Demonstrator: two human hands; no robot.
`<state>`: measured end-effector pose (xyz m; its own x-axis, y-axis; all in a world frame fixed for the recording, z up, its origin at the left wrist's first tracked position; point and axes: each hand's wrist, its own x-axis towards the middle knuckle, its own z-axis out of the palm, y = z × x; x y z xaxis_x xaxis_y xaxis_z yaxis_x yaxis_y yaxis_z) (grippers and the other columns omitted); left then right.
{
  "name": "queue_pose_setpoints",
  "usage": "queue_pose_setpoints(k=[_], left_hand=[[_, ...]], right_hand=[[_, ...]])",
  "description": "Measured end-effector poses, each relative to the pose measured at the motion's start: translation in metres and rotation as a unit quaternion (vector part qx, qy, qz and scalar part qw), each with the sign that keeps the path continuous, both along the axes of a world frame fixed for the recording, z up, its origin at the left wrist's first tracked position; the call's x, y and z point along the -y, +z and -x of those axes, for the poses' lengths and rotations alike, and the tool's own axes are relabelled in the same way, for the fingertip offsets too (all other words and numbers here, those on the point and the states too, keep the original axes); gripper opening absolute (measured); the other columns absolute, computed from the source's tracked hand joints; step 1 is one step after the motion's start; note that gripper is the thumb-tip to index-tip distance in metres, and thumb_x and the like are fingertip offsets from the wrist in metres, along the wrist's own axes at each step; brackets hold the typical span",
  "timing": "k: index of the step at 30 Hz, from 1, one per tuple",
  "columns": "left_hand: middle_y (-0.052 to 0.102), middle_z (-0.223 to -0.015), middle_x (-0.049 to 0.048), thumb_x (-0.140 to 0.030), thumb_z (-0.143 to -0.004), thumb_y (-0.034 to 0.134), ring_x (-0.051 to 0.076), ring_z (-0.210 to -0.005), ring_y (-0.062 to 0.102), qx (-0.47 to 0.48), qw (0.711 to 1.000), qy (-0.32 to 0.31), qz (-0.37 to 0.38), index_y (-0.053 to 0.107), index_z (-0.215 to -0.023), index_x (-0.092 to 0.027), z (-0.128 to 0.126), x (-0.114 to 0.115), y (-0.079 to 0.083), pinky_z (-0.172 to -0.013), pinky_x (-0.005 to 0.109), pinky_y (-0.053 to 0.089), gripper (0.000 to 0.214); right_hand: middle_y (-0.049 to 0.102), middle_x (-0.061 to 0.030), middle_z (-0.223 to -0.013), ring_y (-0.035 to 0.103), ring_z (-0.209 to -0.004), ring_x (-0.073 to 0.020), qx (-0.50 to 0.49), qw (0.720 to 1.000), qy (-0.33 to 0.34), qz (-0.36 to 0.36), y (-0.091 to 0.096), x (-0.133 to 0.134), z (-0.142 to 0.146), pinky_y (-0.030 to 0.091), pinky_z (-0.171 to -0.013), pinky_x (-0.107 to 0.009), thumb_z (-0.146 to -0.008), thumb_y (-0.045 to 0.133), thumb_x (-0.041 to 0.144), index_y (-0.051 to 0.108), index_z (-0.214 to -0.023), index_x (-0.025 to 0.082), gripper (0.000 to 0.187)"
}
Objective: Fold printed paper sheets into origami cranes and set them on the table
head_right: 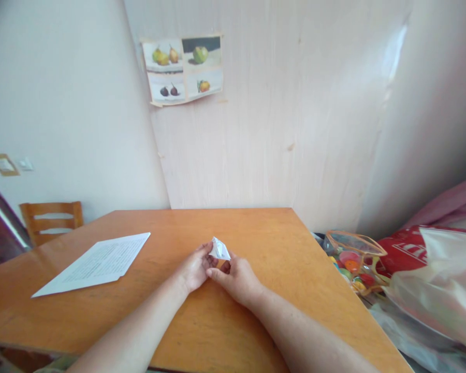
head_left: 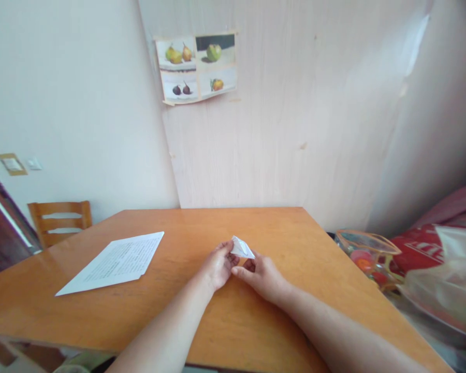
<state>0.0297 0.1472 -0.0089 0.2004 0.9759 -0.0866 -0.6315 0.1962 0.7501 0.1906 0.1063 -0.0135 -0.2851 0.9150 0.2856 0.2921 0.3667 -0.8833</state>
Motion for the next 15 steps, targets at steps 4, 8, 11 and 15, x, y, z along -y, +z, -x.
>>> queue_pose_setpoints(k=[4,8,11,15], left_hand=[[0.069,-0.081,0.004,-0.02,-0.082,0.077,0.013,-0.072,0.065,0.007,1.0,-0.007,-0.01,0.066,-0.084,-0.014,-0.002,0.004,0.002,-0.067,0.023,0.053,0.013],[0.071,-0.088,0.0037,-0.018,-0.084,0.076,0.012,-0.075,0.067,0.002,1.0,-0.015,-0.005,0.067,-0.091,-0.016,0.003,0.004,0.006,-0.071,0.022,0.054,0.012],[0.071,-0.089,0.0021,-0.017,-0.082,0.078,0.01,-0.072,0.067,-0.006,1.0,-0.03,-0.004,0.068,-0.096,-0.017,0.006,0.003,0.007,-0.065,0.019,0.053,0.018],[0.07,-0.086,0.0011,-0.015,-0.081,0.078,0.008,-0.064,0.063,-0.013,0.999,-0.047,-0.001,0.068,-0.099,-0.017,0.008,0.001,0.008,-0.057,0.017,0.051,0.02]], right_hand=[[0.068,-0.0027,-0.081,0.059,-0.073,-0.0191,-0.079,0.997,-0.022,-0.014,0.004,-0.002,0.001,0.043,-0.064,-0.029,-0.088,0.065,0.048,0.065,-0.099,0.019,0.031],[0.064,-0.0017,-0.076,0.057,-0.069,-0.0176,-0.105,0.992,-0.054,-0.033,0.011,-0.003,-0.002,0.041,-0.061,-0.028,-0.09,0.061,0.049,0.065,-0.094,0.019,0.03],[0.058,0.0008,-0.069,0.051,-0.063,-0.0155,-0.093,0.992,-0.064,-0.054,0.014,-0.002,-0.004,0.037,-0.057,-0.027,-0.09,0.061,0.046,0.064,-0.089,0.02,0.027],[0.054,0.002,-0.067,0.047,-0.061,-0.0147,-0.082,0.991,-0.068,-0.08,0.016,0.001,-0.003,0.037,-0.057,-0.027,-0.089,0.061,0.04,0.062,-0.087,0.021,0.019]])
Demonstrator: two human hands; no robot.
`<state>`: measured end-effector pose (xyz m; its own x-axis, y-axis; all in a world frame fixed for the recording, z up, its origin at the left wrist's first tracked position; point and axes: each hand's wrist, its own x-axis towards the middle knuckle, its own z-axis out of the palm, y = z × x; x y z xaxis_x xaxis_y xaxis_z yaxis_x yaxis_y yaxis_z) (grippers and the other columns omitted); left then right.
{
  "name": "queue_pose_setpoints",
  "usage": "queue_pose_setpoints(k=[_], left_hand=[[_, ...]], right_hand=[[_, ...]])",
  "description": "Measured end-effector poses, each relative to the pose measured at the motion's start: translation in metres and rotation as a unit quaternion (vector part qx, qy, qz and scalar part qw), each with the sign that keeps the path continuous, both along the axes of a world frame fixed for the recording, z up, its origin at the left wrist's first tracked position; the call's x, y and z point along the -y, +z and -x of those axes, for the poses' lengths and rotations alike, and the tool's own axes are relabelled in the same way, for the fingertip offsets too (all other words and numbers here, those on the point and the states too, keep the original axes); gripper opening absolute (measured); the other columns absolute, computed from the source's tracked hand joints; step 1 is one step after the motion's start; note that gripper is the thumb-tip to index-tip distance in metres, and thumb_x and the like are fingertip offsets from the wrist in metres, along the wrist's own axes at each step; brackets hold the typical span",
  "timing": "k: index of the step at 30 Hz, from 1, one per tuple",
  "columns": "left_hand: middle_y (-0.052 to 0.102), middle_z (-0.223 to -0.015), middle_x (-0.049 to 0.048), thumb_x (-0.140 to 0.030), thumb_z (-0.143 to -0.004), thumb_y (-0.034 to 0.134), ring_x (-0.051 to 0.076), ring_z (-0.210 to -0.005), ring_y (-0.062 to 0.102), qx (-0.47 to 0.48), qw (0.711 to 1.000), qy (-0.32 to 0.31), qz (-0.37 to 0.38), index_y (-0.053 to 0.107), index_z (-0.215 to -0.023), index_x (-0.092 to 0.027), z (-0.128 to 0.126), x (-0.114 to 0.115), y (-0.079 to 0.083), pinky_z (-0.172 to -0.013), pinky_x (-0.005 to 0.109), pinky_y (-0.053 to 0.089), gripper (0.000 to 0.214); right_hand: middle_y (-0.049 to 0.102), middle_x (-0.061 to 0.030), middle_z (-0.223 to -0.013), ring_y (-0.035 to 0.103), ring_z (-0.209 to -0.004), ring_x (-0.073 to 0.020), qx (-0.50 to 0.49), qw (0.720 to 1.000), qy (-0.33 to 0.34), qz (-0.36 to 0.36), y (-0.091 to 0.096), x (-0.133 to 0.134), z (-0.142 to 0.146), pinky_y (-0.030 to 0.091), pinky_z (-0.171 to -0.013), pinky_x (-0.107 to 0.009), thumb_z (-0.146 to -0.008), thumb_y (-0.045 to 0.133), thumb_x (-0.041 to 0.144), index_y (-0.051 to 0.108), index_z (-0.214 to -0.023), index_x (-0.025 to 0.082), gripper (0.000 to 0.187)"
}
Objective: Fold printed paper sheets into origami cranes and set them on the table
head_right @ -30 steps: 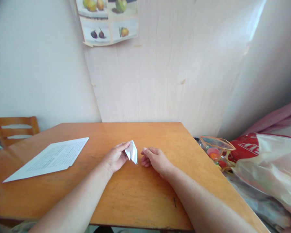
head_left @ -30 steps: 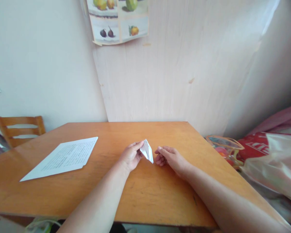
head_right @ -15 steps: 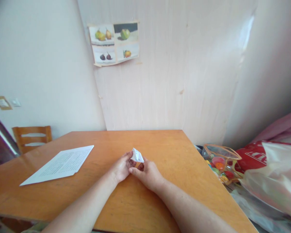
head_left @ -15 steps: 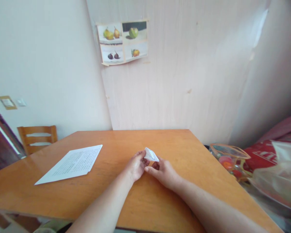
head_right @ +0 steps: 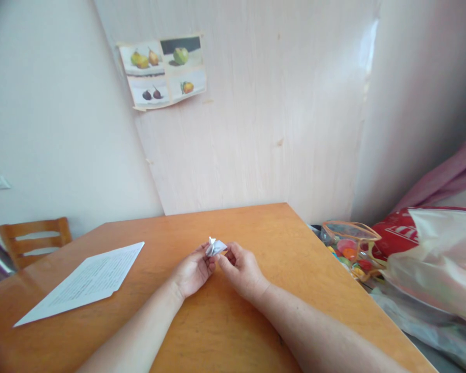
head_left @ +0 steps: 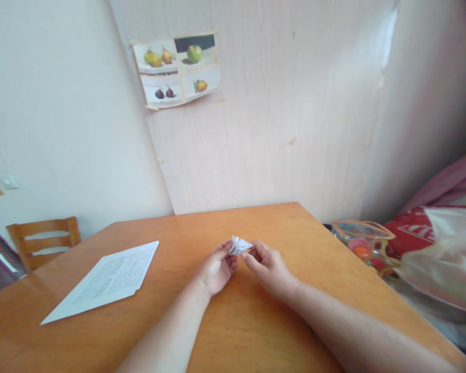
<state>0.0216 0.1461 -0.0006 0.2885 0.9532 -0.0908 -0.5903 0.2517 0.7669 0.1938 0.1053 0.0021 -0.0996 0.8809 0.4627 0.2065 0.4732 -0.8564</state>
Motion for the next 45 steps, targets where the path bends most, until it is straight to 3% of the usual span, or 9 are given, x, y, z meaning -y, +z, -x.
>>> queue_pose_setpoints(k=[5,11,20,32,38,42,45], left_hand=[[0.069,-0.083,0.0007,-0.011,-0.081,0.075,0.007,-0.06,0.061,0.003,1.0,-0.002,0.011,0.069,-0.097,-0.016,-0.001,-0.002,0.0,-0.054,0.018,0.051,0.018],[0.07,-0.084,0.0019,-0.009,-0.081,0.072,0.007,-0.061,0.059,0.008,1.0,-0.002,0.017,0.07,-0.094,-0.016,-0.004,0.0,0.002,-0.055,0.018,0.051,0.016],[0.069,-0.089,0.0018,-0.006,-0.082,0.066,0.008,-0.061,0.058,0.022,1.0,-0.004,0.014,0.067,-0.098,-0.019,-0.006,0.002,0.005,-0.056,0.019,0.05,0.021],[0.066,-0.084,0.0031,-0.009,-0.085,0.061,0.008,-0.06,0.057,0.022,0.999,-0.038,0.02,0.066,-0.096,-0.015,-0.008,0.005,0.012,-0.057,0.02,0.051,0.013],[0.064,-0.08,0.0016,-0.015,-0.086,0.065,0.009,-0.059,0.056,-0.014,1.0,-0.02,-0.01,0.063,-0.092,-0.016,-0.011,0.007,0.006,-0.054,0.02,0.046,0.006],[0.065,-0.083,0.0003,-0.021,-0.084,0.071,0.009,-0.062,0.056,-0.034,0.999,0.011,-0.042,0.064,-0.093,-0.018,-0.013,0.008,0.002,-0.056,0.02,0.043,0.012],[0.068,-0.089,0.0034,-0.039,-0.089,0.068,0.011,-0.065,0.056,-0.062,0.996,0.01,-0.067,0.067,-0.1,-0.016,-0.014,0.012,0.004,-0.06,0.023,0.043,0.025]], right_hand=[[0.058,0.0016,-0.075,0.054,-0.067,-0.0163,-0.039,0.999,-0.011,-0.022,0.001,0.0,-0.002,0.043,-0.061,-0.029,-0.091,0.061,0.036,0.055,-0.115,0.022,0.029],[0.066,-0.0016,-0.084,0.058,-0.074,-0.0165,-0.05,0.998,-0.013,-0.031,-0.001,-0.005,-0.006,0.046,-0.067,-0.03,-0.092,0.059,0.036,0.062,-0.103,0.022,0.018],[0.064,-0.0004,-0.084,0.056,-0.072,-0.0153,-0.105,0.994,0.009,0.024,-0.002,-0.007,-0.008,0.047,-0.069,-0.029,-0.084,0.055,0.024,0.062,-0.09,0.021,0.009],[0.071,-0.0035,-0.09,0.063,-0.086,-0.0193,-0.054,0.997,0.045,-0.004,0.0,-0.001,-0.005,0.048,-0.081,-0.033,-0.088,0.062,0.028,0.07,-0.09,0.021,0.011],[0.069,-0.0021,-0.084,0.06,-0.076,-0.0154,-0.157,0.981,0.097,0.055,-0.002,-0.005,-0.002,0.047,-0.073,-0.03,-0.083,0.066,0.032,0.069,-0.088,0.019,0.014],[0.065,-0.0001,-0.075,0.054,-0.066,-0.0125,-0.187,0.972,0.1,0.104,0.002,-0.007,-0.004,0.043,-0.064,-0.027,-0.078,0.067,0.029,0.07,-0.084,0.018,0.013],[0.064,0.0001,-0.072,0.054,-0.065,-0.0128,-0.199,0.97,0.077,0.118,0.005,-0.007,-0.007,0.044,-0.064,-0.028,-0.077,0.068,0.031,0.071,-0.084,0.017,0.015]])
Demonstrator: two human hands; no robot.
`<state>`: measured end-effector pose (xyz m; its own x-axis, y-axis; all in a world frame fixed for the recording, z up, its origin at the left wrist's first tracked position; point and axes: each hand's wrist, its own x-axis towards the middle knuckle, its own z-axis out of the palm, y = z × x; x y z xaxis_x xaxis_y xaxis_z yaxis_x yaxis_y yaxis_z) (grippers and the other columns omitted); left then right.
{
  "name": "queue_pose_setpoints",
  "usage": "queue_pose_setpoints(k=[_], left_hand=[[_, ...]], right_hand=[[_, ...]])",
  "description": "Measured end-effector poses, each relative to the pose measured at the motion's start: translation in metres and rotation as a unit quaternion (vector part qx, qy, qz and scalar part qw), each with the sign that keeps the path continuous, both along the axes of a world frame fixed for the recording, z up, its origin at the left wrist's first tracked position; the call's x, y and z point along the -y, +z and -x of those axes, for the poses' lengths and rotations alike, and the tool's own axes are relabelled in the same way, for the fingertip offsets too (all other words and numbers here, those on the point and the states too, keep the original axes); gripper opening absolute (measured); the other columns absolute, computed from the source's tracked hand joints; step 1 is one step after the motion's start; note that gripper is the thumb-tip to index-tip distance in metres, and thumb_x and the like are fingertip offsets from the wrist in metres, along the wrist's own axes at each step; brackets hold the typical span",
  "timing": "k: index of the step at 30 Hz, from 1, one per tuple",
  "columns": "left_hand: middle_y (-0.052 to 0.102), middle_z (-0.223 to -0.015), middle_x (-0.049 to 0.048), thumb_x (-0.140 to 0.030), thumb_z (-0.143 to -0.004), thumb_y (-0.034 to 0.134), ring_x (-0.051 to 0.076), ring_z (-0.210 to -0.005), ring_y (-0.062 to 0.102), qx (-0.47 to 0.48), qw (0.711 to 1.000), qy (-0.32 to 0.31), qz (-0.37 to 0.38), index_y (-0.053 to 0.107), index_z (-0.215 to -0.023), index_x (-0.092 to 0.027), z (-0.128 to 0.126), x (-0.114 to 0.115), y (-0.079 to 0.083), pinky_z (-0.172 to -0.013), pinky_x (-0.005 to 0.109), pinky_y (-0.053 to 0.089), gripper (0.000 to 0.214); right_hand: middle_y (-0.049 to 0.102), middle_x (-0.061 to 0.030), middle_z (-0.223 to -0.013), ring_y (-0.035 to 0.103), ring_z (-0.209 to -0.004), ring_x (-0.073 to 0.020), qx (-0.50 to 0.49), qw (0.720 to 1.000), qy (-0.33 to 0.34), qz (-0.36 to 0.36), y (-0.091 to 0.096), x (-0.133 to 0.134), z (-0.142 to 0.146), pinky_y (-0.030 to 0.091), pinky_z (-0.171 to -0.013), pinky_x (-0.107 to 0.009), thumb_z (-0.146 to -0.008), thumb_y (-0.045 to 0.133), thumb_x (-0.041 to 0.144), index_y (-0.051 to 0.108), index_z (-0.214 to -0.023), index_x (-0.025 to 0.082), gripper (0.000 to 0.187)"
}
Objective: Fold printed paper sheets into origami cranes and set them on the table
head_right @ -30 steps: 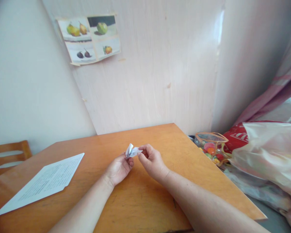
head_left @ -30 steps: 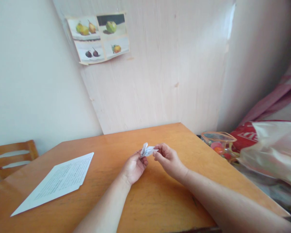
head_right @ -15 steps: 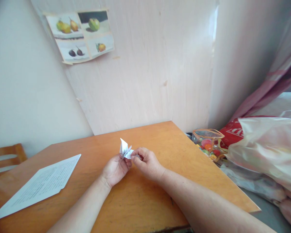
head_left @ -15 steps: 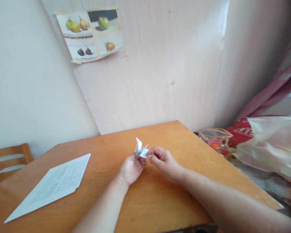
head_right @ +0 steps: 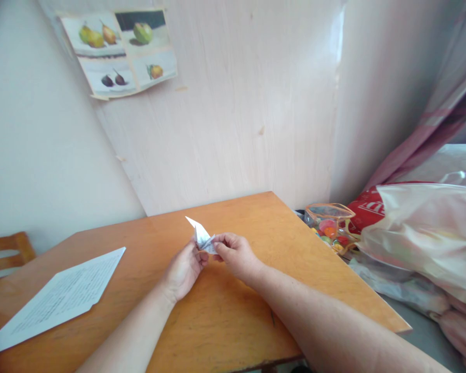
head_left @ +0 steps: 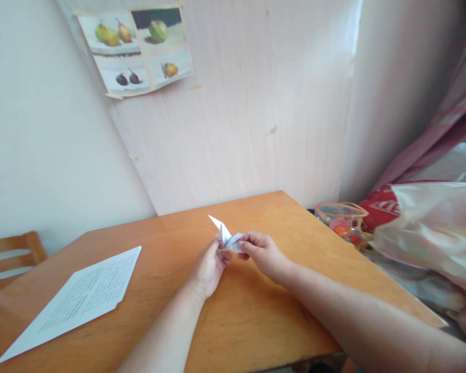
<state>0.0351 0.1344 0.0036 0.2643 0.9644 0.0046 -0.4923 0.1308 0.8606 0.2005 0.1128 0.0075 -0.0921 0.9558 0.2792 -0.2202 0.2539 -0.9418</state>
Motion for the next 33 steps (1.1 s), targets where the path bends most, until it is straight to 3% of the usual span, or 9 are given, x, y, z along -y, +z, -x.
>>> queue_pose_setpoints(k=[3,7,13,17,23,33], left_hand=[[0.069,-0.098,0.0073,-0.051,-0.09,0.065,0.014,-0.076,0.059,-0.066,0.996,-0.035,-0.054,0.069,-0.109,-0.015,0.0,0.005,0.004,-0.069,0.026,0.044,0.041],[0.07,-0.101,0.0077,-0.039,-0.086,0.074,0.016,-0.085,0.059,-0.132,0.987,-0.033,-0.088,0.071,-0.11,-0.015,-0.001,0.007,0.004,-0.078,0.028,0.042,0.034],[0.07,-0.083,0.006,-0.043,-0.086,0.07,0.016,-0.074,0.06,-0.08,0.995,-0.011,-0.053,0.072,-0.094,-0.014,-0.002,0.002,0.002,-0.072,0.029,0.043,0.03],[0.072,-0.087,0.0071,-0.044,-0.085,0.069,0.016,-0.074,0.06,-0.063,0.997,0.021,-0.026,0.071,-0.096,-0.015,-0.003,0.002,0.004,-0.067,0.027,0.043,0.031],[0.072,-0.085,0.0067,-0.048,-0.083,0.07,0.015,-0.072,0.061,-0.057,0.997,0.041,-0.001,0.069,-0.094,-0.015,-0.002,0.0,0.003,-0.064,0.026,0.043,0.035],[0.073,-0.092,0.0072,-0.031,-0.085,0.064,0.016,-0.08,0.063,-0.019,1.0,-0.02,0.0,0.07,-0.101,-0.015,-0.001,0.004,0.009,-0.072,0.028,0.047,0.023]], right_hand=[[0.066,-0.0006,-0.075,0.056,-0.067,-0.0136,-0.016,1.0,-0.012,0.012,0.001,-0.001,-0.002,0.046,-0.067,-0.029,-0.076,0.07,0.033,0.071,-0.085,0.018,0.018],[0.07,-0.0022,-0.083,0.06,-0.073,-0.0148,-0.031,0.999,0.002,0.015,0.0,-0.001,-0.001,0.048,-0.072,-0.031,-0.075,0.071,0.03,0.073,-0.094,0.018,0.023],[0.07,-0.0035,-0.088,0.06,-0.077,-0.0154,-0.001,0.999,0.039,-0.01,-0.005,-0.001,0.0,0.046,-0.073,-0.031,-0.079,0.071,0.032,0.071,-0.097,0.017,0.024],[0.067,-0.0013,-0.084,0.057,-0.07,-0.0132,0.033,0.999,0.036,-0.011,-0.009,-0.001,0.0,0.045,-0.068,-0.029,-0.079,0.071,0.031,0.068,-0.095,0.017,0.021],[0.069,-0.0023,-0.09,0.061,-0.081,-0.0162,0.059,0.997,0.036,-0.03,-0.011,0.0,0.001,0.047,-0.077,-0.031,-0.079,0.071,0.028,0.068,-0.095,0.018,0.019],[0.065,-0.0007,-0.081,0.055,-0.068,-0.0127,-0.035,0.999,0.038,0.018,-0.001,0.002,-0.002,0.044,-0.068,-0.029,-0.074,0.075,0.031,0.065,-0.089,0.018,0.022]])
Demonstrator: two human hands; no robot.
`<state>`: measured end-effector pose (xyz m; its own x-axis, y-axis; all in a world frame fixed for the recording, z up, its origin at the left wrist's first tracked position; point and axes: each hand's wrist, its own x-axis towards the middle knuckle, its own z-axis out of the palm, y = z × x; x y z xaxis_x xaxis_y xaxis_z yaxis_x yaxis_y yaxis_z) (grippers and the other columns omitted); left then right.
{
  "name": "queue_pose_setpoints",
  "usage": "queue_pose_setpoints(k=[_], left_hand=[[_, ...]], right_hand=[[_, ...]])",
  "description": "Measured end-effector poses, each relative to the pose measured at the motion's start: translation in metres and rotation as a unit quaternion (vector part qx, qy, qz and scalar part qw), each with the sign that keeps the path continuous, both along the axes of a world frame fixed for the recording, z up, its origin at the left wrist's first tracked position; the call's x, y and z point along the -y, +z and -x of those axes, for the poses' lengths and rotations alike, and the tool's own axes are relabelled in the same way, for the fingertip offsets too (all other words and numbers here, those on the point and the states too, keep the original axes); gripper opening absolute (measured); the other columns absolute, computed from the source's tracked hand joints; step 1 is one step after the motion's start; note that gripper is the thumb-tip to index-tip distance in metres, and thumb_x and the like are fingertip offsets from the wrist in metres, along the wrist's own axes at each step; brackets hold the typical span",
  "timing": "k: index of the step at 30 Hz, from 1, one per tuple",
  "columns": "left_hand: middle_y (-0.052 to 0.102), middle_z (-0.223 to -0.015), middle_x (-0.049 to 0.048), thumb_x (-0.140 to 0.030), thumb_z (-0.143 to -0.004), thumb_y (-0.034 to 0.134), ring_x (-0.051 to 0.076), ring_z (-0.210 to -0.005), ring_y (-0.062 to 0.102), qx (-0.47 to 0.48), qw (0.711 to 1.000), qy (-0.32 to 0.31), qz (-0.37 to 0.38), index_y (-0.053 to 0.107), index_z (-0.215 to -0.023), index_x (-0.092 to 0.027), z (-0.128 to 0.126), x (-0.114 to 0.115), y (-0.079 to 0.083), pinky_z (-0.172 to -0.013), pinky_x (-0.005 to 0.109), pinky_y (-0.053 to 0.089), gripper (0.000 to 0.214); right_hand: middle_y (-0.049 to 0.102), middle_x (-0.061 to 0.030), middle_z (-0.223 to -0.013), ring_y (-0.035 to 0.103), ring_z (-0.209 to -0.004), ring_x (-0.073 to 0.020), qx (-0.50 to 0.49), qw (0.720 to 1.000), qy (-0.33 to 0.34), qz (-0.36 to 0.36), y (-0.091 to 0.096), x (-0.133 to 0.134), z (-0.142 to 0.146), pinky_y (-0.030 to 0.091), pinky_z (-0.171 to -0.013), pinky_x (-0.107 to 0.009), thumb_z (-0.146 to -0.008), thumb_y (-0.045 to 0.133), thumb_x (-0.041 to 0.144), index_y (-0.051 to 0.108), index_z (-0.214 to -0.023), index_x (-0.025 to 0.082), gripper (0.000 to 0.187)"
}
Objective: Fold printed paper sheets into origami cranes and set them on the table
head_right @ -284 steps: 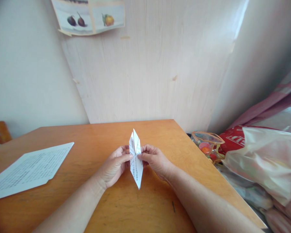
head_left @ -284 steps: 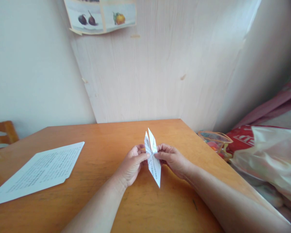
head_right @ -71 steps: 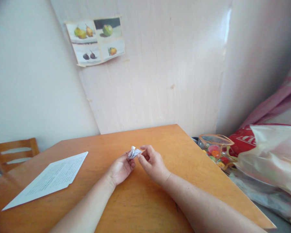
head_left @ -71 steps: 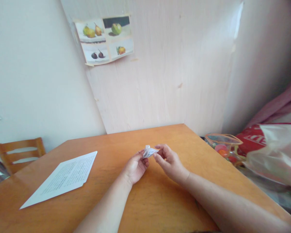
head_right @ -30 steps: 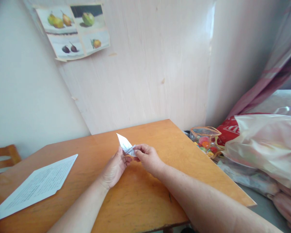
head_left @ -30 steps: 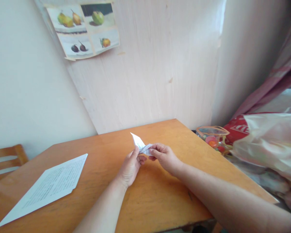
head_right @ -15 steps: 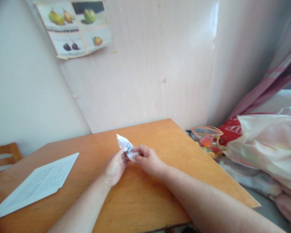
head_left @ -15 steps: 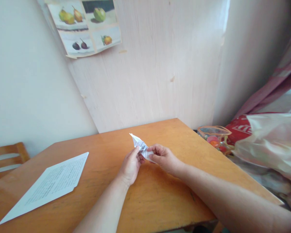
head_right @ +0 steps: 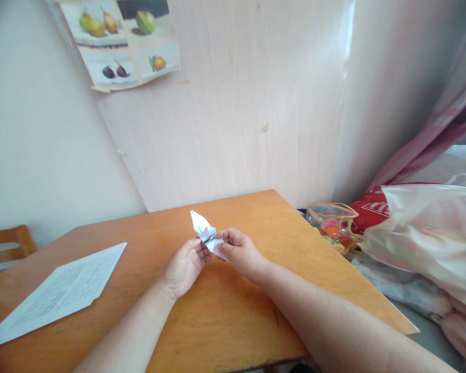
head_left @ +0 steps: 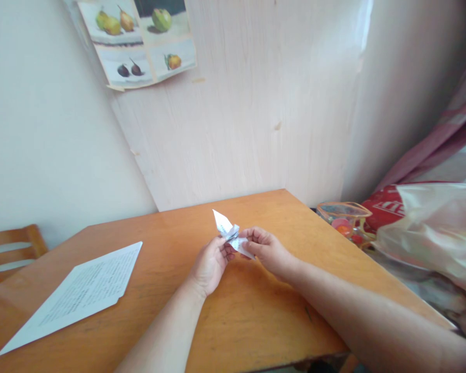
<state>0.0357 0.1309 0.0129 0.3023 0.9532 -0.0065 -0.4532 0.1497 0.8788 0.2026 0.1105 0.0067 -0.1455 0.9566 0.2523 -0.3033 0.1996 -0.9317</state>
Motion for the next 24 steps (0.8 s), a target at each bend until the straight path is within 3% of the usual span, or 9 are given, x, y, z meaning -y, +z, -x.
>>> queue_pose_setpoints(k=[7,16,18,21,24], left_hand=[[0.074,-0.088,0.0082,-0.027,-0.083,0.065,0.016,-0.074,0.065,0.007,0.997,0.059,0.041,0.068,-0.095,-0.013,0.002,-0.006,-0.004,-0.068,0.028,0.048,0.018],[0.068,-0.075,0.0001,-0.02,-0.075,0.072,0.013,-0.066,0.063,0.006,0.996,0.09,0.021,0.065,-0.087,-0.017,0.004,-0.009,-0.007,-0.064,0.025,0.048,0.014],[0.069,-0.077,-0.0005,-0.021,-0.074,0.075,0.013,-0.066,0.063,-0.006,0.995,0.098,-0.003,0.067,-0.093,-0.017,0.003,-0.007,-0.006,-0.063,0.023,0.046,0.021],[0.072,-0.085,0.0015,-0.027,-0.074,0.077,0.016,-0.071,0.065,-0.053,0.993,0.1,-0.043,0.068,-0.105,-0.018,0.001,-0.005,-0.006,-0.065,0.025,0.046,0.034],[0.074,-0.093,0.0045,-0.031,-0.075,0.077,0.02,-0.081,0.068,-0.099,0.989,0.084,-0.07,0.067,-0.114,-0.019,0.002,-0.004,-0.008,-0.07,0.028,0.047,0.042]], right_hand=[[0.063,0.001,-0.078,0.052,-0.064,-0.0121,0.007,1.0,0.013,0.016,0.001,0.003,-0.001,0.041,-0.061,-0.027,-0.072,0.072,0.027,0.063,-0.09,0.02,0.021],[0.063,0.0029,-0.073,0.053,-0.06,-0.0128,0.082,0.993,0.074,-0.035,-0.009,0.003,0.006,0.042,-0.058,-0.026,-0.078,0.068,0.03,0.058,-0.092,0.023,0.019],[0.063,0.0018,-0.076,0.056,-0.064,-0.0134,0.093,0.992,0.063,-0.05,-0.008,0.004,0.004,0.045,-0.063,-0.027,-0.081,0.067,0.03,0.057,-0.089,0.022,0.015],[0.062,0.0006,-0.079,0.057,-0.071,-0.0145,0.136,0.988,-0.01,-0.079,-0.007,0.003,-0.001,0.045,-0.066,-0.028,-0.082,0.07,0.032,0.057,-0.086,0.021,0.017],[0.065,-0.0016,-0.087,0.058,-0.074,-0.0156,0.153,0.982,-0.039,-0.102,-0.008,0.001,-0.003,0.046,-0.066,-0.029,-0.083,0.073,0.036,0.06,-0.098,0.021,0.025]])
